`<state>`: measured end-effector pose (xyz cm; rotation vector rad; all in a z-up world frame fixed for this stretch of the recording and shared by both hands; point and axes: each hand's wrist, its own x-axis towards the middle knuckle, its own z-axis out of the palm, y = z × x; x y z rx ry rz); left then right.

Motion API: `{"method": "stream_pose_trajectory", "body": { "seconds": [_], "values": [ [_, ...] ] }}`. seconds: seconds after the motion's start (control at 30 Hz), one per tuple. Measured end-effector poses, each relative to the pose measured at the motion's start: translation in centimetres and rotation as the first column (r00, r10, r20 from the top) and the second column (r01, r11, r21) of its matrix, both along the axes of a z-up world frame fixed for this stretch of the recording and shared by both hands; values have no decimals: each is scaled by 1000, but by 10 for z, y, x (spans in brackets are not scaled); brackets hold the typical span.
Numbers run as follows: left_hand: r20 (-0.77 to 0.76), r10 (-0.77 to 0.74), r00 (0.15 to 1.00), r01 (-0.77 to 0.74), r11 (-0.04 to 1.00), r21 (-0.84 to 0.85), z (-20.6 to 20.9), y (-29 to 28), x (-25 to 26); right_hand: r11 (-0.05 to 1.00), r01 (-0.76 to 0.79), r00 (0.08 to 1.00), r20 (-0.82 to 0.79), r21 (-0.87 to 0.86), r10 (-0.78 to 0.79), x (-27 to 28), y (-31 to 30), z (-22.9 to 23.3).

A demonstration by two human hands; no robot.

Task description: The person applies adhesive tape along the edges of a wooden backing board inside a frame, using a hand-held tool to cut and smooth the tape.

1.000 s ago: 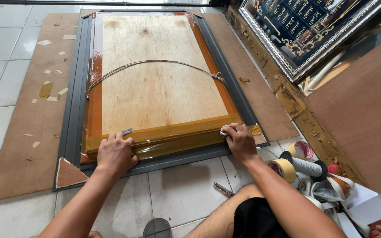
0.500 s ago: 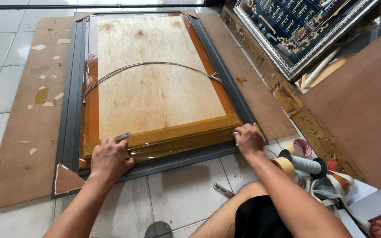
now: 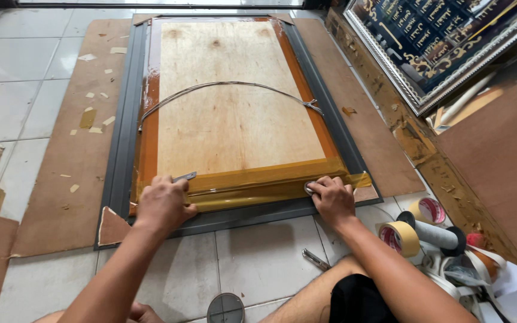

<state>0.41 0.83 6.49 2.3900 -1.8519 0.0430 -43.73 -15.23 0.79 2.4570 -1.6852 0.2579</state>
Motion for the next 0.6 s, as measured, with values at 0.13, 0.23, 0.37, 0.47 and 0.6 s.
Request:
{"method": "stream_pose_trajectory", "body": {
  "seconds": [0.13,0.23,0.37,0.47,0.6],
  "values": [
    [73,-28,997,28,1000,-6,-43,-18,4,1000,1,1000,6,19,-1,-2,1,-3],
    [95,-30,995,24,997,68,-42,-23,0,997,-1,1000,-20,73,2,-1,-1,-4],
    [112,-20,994,5,992,130,-38,-28,-9,984,-112,992,-45,140,119,31,14,12],
    [123,-19,992,1,989,146,-49,-31,-11,958,-236,969,-31,162,244,91,48,17],
    [137,-15,990,-3,992,127,-44,-25,-14,891,-441,897,57,108,438,196,91,3]
  ]
}}
